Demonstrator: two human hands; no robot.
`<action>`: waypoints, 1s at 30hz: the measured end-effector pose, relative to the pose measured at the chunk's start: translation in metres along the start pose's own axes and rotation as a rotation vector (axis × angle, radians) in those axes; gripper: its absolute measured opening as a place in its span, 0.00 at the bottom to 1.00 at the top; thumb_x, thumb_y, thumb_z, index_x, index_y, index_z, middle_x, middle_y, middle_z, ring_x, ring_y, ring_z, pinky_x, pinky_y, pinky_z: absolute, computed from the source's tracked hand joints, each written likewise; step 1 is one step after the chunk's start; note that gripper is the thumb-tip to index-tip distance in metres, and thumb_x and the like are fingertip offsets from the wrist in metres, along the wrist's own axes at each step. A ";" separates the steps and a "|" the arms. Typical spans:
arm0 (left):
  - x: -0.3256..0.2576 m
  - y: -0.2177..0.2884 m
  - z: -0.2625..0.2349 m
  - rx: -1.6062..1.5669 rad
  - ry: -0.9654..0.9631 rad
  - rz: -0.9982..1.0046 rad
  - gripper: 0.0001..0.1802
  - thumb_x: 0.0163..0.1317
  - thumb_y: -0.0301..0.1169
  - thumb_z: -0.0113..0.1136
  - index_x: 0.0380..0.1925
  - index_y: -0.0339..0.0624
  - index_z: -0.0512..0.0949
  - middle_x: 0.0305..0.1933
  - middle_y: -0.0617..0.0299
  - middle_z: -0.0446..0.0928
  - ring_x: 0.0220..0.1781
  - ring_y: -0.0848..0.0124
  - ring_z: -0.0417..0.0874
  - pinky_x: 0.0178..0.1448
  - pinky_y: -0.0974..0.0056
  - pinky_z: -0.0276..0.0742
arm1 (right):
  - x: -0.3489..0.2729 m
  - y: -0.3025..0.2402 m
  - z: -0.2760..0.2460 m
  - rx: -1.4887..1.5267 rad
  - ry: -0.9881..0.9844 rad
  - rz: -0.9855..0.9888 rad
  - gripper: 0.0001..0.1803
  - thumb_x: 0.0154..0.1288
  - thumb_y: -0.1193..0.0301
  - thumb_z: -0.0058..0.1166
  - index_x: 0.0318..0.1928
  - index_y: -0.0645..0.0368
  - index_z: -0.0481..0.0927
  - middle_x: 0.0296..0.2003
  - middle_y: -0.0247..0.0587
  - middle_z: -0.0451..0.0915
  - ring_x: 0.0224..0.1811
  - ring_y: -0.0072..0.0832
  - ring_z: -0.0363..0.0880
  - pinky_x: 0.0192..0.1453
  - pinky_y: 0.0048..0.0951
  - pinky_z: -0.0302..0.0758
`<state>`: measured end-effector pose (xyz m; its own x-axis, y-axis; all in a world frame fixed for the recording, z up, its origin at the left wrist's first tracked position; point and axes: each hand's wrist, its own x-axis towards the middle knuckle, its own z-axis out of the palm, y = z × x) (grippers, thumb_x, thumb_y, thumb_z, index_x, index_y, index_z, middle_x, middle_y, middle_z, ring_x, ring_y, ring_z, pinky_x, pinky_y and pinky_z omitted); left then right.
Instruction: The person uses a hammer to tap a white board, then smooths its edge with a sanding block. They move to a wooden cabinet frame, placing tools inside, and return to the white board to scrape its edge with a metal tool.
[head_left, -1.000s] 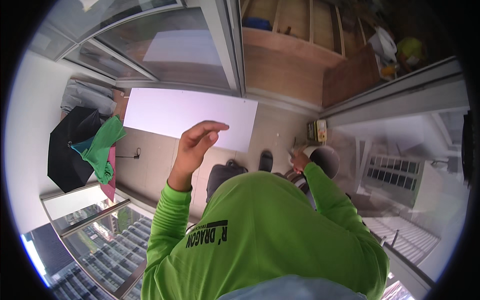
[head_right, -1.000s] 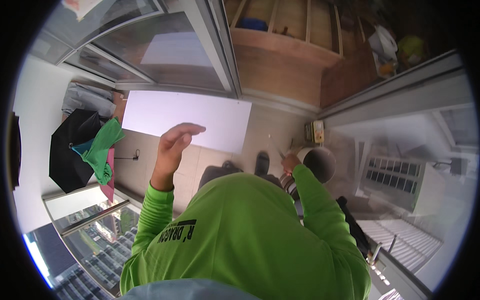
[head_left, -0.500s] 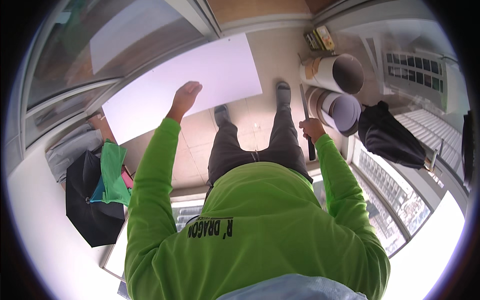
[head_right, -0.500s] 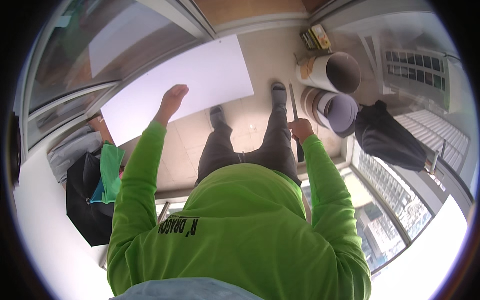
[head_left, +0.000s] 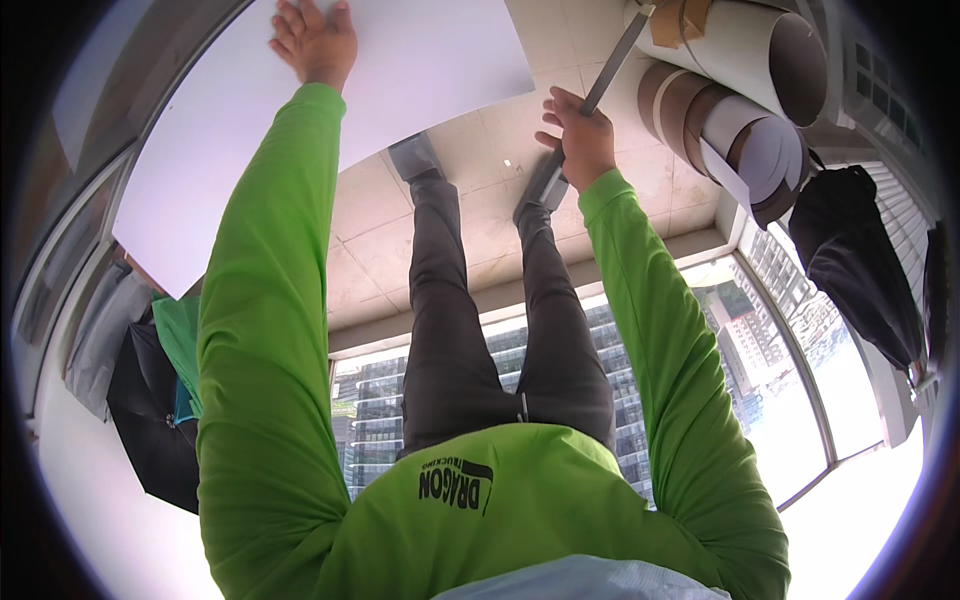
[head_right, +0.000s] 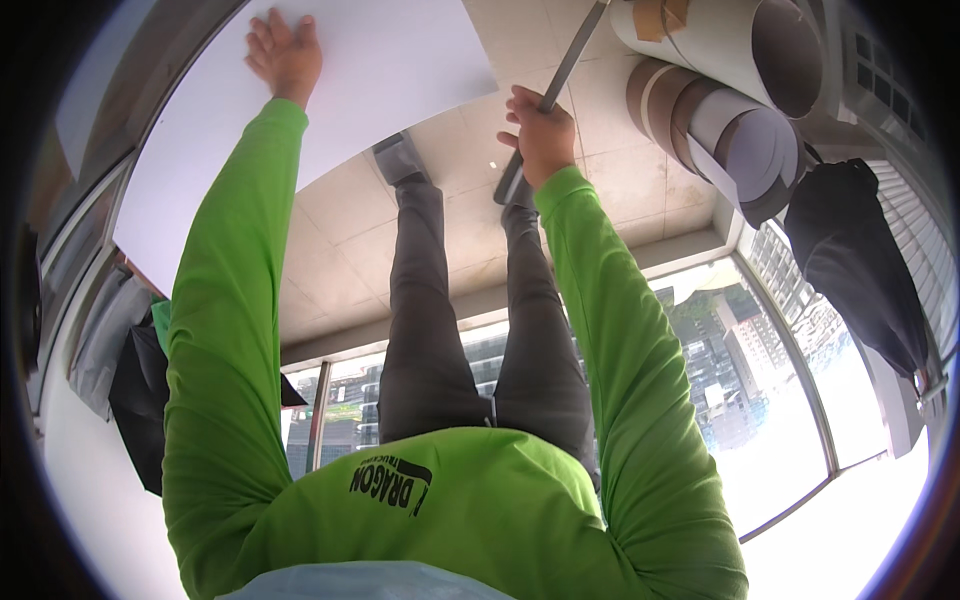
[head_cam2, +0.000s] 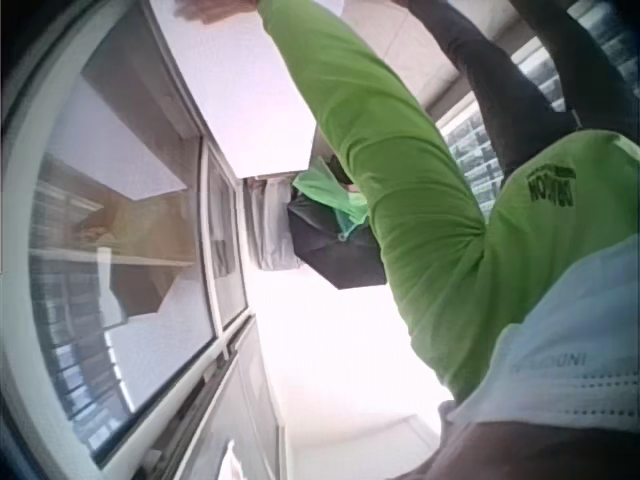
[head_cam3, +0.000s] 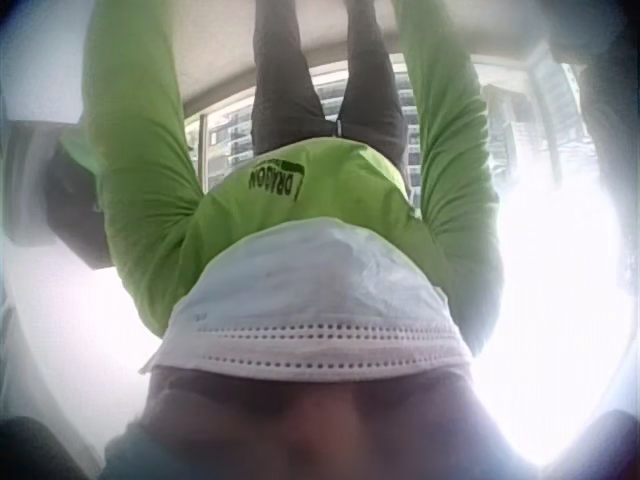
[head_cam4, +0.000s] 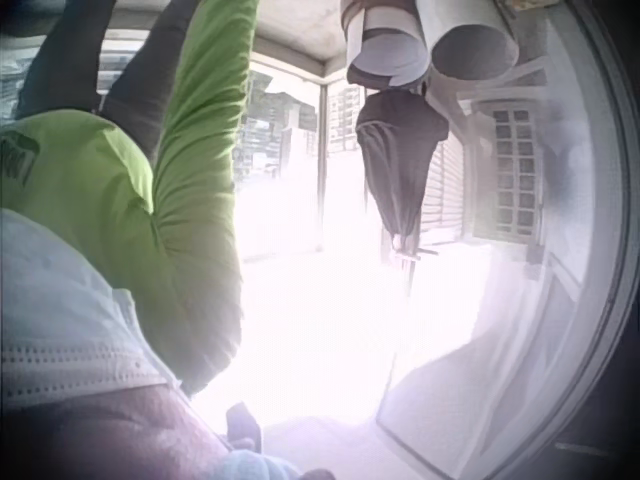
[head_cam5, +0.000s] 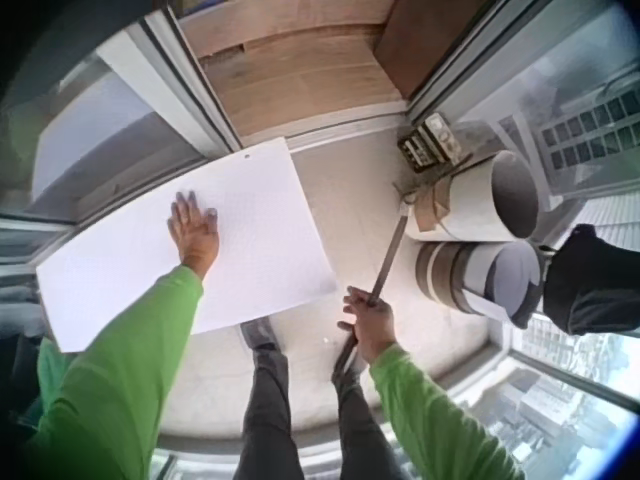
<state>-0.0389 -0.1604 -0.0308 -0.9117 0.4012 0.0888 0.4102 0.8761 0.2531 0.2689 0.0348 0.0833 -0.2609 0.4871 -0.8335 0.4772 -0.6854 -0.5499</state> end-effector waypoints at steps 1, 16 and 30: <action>-0.006 0.010 0.008 0.072 0.032 -0.004 0.42 0.73 0.59 0.41 0.78 0.44 0.55 0.84 0.44 0.46 0.84 0.45 0.44 0.84 0.41 0.36 | 0.015 0.006 -0.004 0.038 0.024 -0.038 0.16 0.73 0.69 0.55 0.56 0.63 0.82 0.44 0.41 0.83 0.46 0.29 0.81 0.45 0.33 0.87; -0.008 0.030 -0.007 0.050 -0.046 -0.031 0.43 0.73 0.59 0.39 0.78 0.43 0.53 0.84 0.45 0.46 0.85 0.48 0.42 0.84 0.42 0.37 | 0.053 0.046 0.004 0.278 -0.109 -0.032 0.21 0.73 0.67 0.59 0.60 0.70 0.79 0.48 0.45 0.83 0.45 0.33 0.86 0.44 0.31 0.88; -0.008 0.039 -0.009 0.089 -0.069 -0.072 0.43 0.73 0.61 0.37 0.78 0.44 0.54 0.84 0.46 0.47 0.85 0.49 0.44 0.84 0.43 0.39 | 0.032 0.058 -0.003 0.403 -0.179 0.093 0.20 0.73 0.71 0.56 0.62 0.68 0.76 0.45 0.45 0.85 0.38 0.30 0.84 0.37 0.28 0.80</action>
<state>-0.0158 -0.1324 -0.0131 -0.9362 0.3513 0.0059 0.3472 0.9223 0.1699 0.2907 0.0127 0.0246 -0.3906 0.3362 -0.8570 0.1496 -0.8954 -0.4195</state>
